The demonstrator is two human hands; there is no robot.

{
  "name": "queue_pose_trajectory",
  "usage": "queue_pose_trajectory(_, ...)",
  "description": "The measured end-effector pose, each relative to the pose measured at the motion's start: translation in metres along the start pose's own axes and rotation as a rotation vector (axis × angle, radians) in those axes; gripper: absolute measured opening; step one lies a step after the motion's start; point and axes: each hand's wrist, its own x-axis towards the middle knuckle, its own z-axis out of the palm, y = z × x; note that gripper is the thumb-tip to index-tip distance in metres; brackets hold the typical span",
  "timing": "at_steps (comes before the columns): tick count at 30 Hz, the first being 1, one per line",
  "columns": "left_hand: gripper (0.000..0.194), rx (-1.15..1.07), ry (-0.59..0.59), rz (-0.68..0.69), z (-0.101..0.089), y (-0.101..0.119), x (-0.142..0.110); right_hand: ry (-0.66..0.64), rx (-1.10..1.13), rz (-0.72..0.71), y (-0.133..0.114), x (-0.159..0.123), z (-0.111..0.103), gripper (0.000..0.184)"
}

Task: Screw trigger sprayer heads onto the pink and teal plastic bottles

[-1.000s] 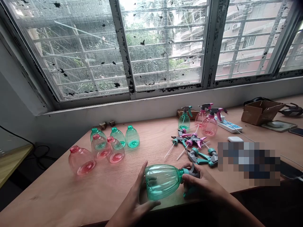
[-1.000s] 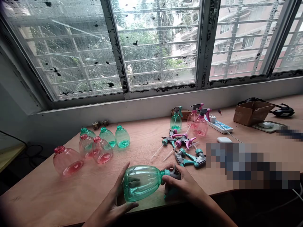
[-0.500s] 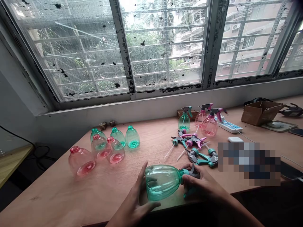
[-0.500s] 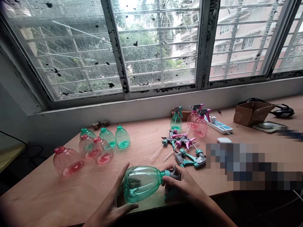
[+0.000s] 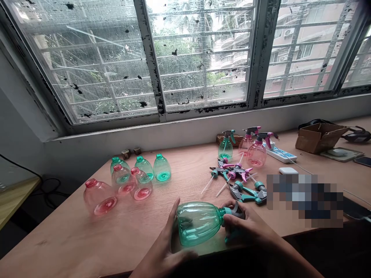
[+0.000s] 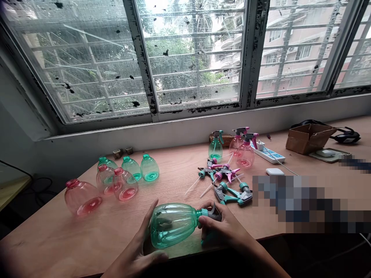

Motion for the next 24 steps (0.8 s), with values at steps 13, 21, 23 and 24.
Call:
queue_pose_trajectory(13,0.1,-0.021,-0.03,0.022,0.001,0.001,0.0,0.002,0.027,0.021,0.003,0.001,-0.001,0.048)
queue_pose_trajectory(21,0.092,0.07,-0.044,-0.018,-0.01,-0.006,0.0,-0.003,0.027,0.016,0.003,0.001,-0.001,0.046)
queue_pose_trajectory(23,0.094,0.072,-0.056,0.001,-0.009,-0.006,0.0,-0.004,0.025,0.015,0.005,0.001,-0.002,0.046)
queue_pose_trajectory(24,0.095,0.068,-0.06,0.017,-0.007,-0.006,0.001,-0.005,0.022,0.012,0.005,0.002,-0.002,0.045)
